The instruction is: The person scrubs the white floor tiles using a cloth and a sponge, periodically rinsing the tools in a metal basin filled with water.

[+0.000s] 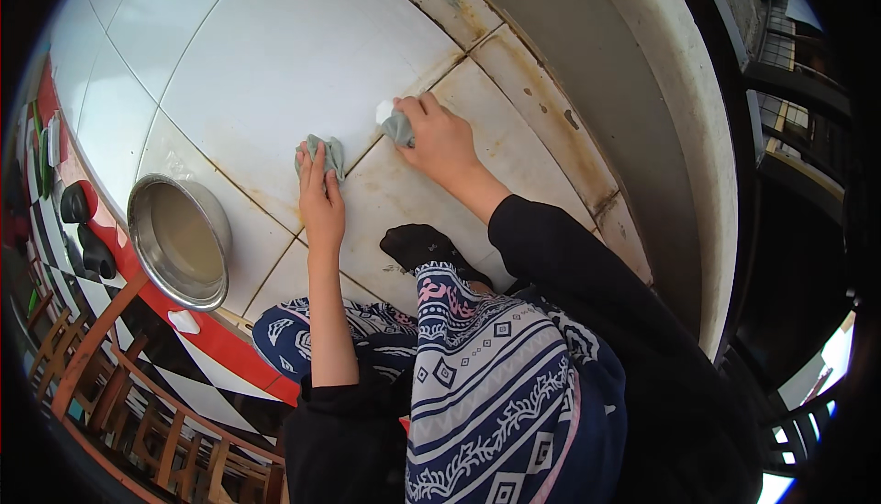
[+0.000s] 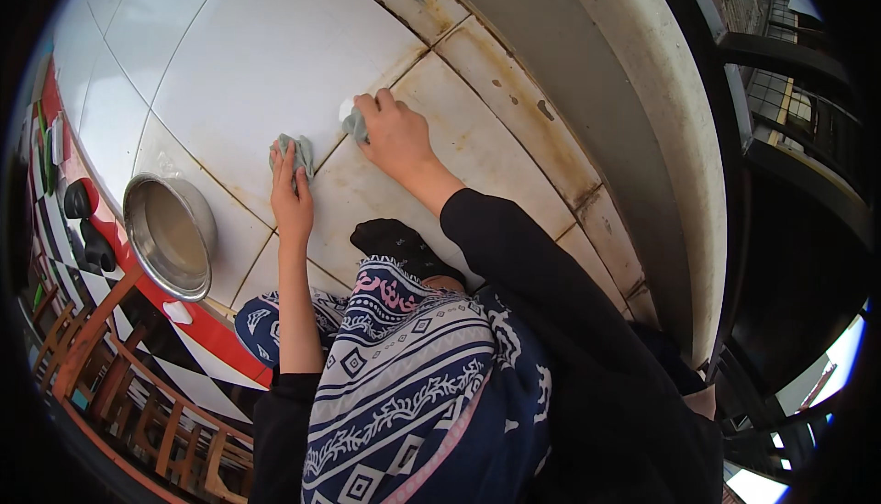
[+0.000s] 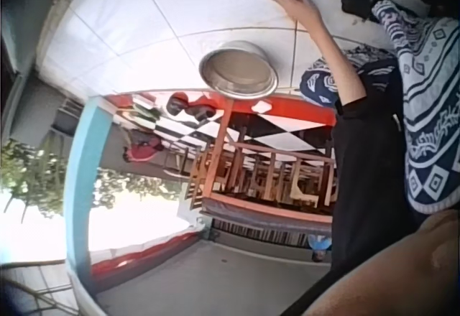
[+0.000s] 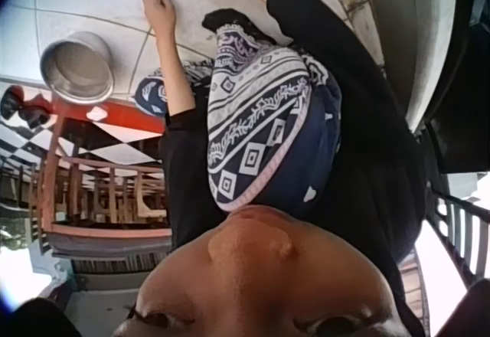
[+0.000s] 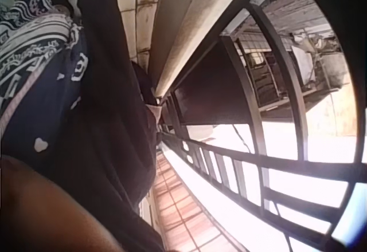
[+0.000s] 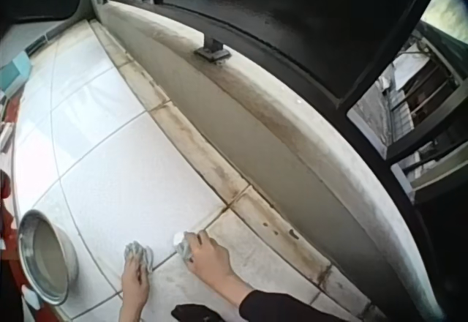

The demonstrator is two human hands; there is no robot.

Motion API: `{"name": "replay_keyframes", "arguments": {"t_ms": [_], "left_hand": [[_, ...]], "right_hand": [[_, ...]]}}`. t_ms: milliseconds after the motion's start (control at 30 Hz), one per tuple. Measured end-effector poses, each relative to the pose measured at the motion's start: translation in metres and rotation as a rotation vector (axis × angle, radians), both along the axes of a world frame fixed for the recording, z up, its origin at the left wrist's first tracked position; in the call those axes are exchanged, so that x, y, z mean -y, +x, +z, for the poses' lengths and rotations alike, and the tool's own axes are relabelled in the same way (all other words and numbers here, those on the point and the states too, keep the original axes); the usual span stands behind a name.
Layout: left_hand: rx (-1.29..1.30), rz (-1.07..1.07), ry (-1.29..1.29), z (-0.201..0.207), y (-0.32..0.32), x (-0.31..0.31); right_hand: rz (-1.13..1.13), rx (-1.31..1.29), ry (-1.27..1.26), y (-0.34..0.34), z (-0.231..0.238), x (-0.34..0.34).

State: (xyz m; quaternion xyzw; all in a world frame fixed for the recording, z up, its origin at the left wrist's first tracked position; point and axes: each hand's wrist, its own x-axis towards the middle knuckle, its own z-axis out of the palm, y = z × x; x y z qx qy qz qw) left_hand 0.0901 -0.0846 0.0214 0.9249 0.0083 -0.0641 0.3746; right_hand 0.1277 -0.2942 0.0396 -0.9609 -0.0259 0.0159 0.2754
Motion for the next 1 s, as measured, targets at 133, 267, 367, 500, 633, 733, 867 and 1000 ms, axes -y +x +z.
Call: {"name": "replay_keyframes", "arguments": {"t_ms": [133,267,367,500,633,733,867,1000], "left_hand": [[-0.016,0.004,-0.015,0.001,-0.001,-0.005],[0.000,-0.003,-0.010,-0.004,0.002,0.003],[-0.001,0.014,-0.003,-0.004,-0.001,0.005],[0.019,-0.011,0.045,-0.002,-0.002,-0.005],[0.008,-0.008,0.028,-0.001,0.000,0.002],[0.021,-0.014,0.032,-0.001,0.000,0.004],[0.012,-0.020,0.060,-0.002,-0.002,-0.006],[0.005,-0.010,0.015,-0.001,0.001,0.003]], "right_hand": [[-0.216,0.015,-0.047,0.030,-0.002,0.048],[-0.162,0.052,-0.106,0.017,-0.004,0.029],[-0.013,0.012,-0.049,0.008,-0.002,0.007],[-0.207,0.040,-0.011,0.026,-0.002,0.048],[-0.331,0.092,-0.097,0.044,-0.008,0.081],[-0.223,0.081,-0.083,0.025,-0.007,0.055],[-0.199,0.107,-0.052,0.038,-0.011,0.059],[-0.309,0.107,-0.095,0.045,-0.010,0.072]]}}
